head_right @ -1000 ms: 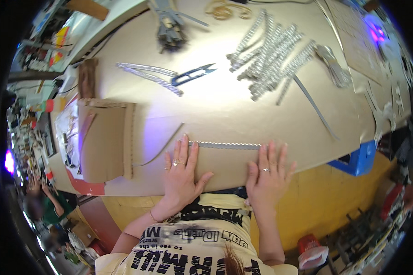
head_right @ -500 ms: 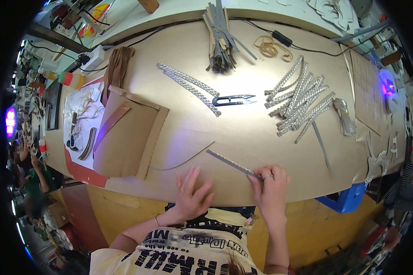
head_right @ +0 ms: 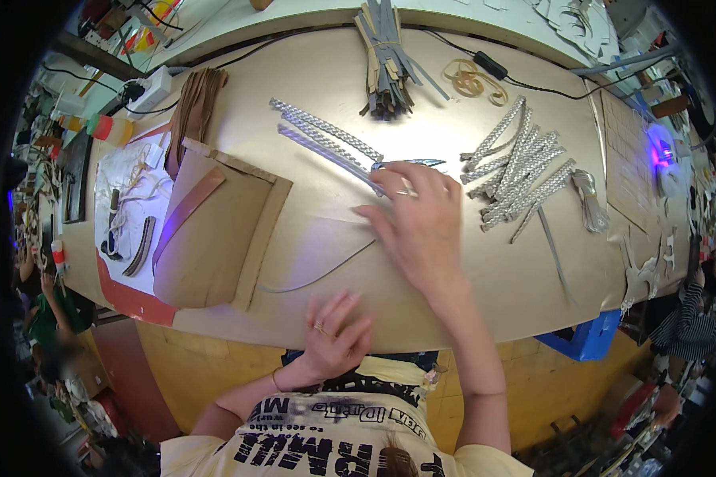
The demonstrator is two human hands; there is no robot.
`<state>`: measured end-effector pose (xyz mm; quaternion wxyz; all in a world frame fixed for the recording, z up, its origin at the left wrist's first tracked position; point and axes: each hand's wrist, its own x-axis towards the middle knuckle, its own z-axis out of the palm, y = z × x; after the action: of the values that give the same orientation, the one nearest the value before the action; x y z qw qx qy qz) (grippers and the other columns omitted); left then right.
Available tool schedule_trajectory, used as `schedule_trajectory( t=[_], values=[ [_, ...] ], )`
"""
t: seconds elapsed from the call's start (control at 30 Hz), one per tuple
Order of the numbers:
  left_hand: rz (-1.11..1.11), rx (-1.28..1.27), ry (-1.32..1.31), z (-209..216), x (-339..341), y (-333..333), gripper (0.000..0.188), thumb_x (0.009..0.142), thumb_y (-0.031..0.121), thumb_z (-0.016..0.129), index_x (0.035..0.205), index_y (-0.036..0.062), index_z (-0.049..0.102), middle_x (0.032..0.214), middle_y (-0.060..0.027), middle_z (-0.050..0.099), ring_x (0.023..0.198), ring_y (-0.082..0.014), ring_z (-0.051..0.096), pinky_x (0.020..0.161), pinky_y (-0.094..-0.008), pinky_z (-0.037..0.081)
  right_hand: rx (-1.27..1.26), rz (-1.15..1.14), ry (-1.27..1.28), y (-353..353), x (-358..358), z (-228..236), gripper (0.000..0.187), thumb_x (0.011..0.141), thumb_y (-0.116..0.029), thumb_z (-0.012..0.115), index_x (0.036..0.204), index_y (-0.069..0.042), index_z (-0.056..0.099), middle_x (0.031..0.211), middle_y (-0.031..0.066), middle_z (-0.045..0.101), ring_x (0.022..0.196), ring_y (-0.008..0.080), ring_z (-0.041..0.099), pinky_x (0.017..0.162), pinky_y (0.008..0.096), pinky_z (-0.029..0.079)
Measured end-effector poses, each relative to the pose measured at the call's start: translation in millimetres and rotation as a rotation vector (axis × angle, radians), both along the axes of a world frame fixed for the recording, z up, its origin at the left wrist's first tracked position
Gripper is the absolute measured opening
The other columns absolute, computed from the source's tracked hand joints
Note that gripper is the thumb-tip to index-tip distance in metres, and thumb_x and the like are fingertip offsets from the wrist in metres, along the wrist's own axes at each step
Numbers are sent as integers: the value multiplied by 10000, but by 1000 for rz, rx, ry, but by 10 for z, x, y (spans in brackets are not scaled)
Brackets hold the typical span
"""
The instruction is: The person repeatedly measures and aligns braided cords on a worktable, then inserts thin rods into the cord ends. They handle multiple cords and rods one at a time, placing finished pieces aside. The workspace contains sewing machines and other craft materials.
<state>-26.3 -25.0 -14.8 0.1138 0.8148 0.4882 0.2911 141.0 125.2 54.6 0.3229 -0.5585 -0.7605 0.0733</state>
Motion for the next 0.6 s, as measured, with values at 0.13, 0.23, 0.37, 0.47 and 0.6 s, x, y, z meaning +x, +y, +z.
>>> schedule_trajectory(
  t=[0.13,0.23,0.37,0.47,0.6],
  values=[
    [301,-105,84,184,-56,305,306,804,171,759,1099,123,692,1318,-125,584,1116,-295,603,1033,-514,322,-20,28,-8,-62,-36,-91,270,812,-198,780,1034,-81,681,1088,76,643,1049,258,580,915,402,404],
    [314,-89,65,225,-174,588,227,814,130,757,1029,93,693,1199,-87,649,985,-257,623,892,-444,389,-129,-14,40,-318,124,-69,269,828,-201,764,1056,-88,679,1092,81,638,1065,258,578,914,401,413],
    [162,-139,-106,316,-161,670,162,819,71,752,970,87,695,984,-25,711,804,-208,639,781,-339,410,-297,5,306,-637,282,-24,304,815,-153,768,1094,-75,675,1109,100,639,1072,290,582,894,388,467],
    [-67,7,-71,404,-42,619,178,810,115,763,982,112,716,920,13,706,672,-152,619,729,-326,431,-549,-67,678,-901,312,23,303,857,-78,746,1133,-6,646,1064,82,651,942,160,609,844,302,498],
    [-196,108,-22,434,178,611,209,796,162,799,988,128,724,911,21,702,663,-124,592,708,-314,417,-755,-109,1148,-1095,393,-10,245,907,-30,698,1144,6,647,976,24,642,861,65,585,733,215,497]
  ],
)
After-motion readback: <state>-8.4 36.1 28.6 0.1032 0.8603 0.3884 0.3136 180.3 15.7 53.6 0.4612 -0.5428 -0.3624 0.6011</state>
